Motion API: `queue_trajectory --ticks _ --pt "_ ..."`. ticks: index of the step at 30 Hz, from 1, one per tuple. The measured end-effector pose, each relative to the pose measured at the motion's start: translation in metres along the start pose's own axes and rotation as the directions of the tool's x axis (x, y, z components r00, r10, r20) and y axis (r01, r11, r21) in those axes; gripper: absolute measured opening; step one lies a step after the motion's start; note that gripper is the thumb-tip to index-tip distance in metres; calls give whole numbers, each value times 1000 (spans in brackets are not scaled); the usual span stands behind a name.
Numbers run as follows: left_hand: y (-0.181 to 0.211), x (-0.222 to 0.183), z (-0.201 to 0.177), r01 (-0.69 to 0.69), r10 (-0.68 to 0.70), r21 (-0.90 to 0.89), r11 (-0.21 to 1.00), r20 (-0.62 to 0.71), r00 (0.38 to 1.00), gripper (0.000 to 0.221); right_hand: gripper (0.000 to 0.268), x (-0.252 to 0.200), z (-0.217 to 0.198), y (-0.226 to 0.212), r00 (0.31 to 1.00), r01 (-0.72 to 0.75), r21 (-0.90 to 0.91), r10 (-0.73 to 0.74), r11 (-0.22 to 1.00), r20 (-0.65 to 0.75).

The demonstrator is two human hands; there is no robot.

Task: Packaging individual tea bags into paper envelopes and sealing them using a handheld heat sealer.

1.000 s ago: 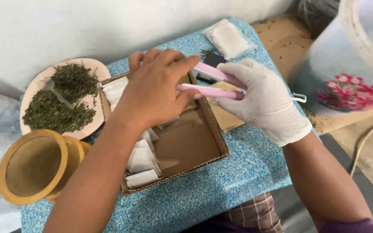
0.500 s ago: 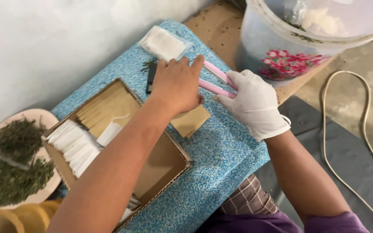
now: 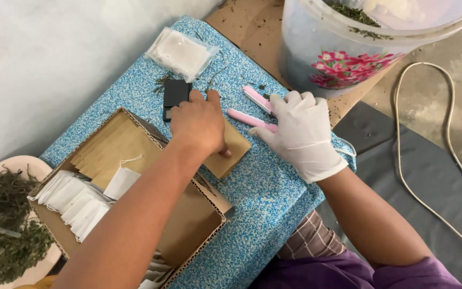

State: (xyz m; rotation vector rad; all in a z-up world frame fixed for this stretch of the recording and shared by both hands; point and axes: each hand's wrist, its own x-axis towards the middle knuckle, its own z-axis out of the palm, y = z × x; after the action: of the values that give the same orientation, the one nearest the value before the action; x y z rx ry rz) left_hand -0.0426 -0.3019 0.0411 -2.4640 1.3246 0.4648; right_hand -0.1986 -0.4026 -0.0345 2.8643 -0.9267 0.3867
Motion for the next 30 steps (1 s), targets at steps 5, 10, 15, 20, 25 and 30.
queue_trajectory --ticks 5,10,15,20,25,30 --pt "-1 9 15 32 -28 43 999 -99 995 101 46 -1 -25 -20 990 108 151 -93 983 -104" --pt "-21 27 31 -38 14 -137 990 -167 986 63 51 7 -20 -44 914 78 131 -123 988 386" --pt "-38 4 4 -70 28 -303 950 -139 990 44 66 12 -18 -58 883 15 199 -106 980 458" --pt "-60 -6 -6 -67 4 -455 888 -138 990 41 68 15 -44 -63 920 -10 258 -92 966 381" --pt "-77 -26 -16 -66 -30 -599 798 -149 988 42 67 18 -35 -57 957 -57 474 -87 879 278" --pt "-88 -53 -22 -123 -36 -752 648 -191 981 39 32 23 -49 -58 969 -228 859 21 458 246"
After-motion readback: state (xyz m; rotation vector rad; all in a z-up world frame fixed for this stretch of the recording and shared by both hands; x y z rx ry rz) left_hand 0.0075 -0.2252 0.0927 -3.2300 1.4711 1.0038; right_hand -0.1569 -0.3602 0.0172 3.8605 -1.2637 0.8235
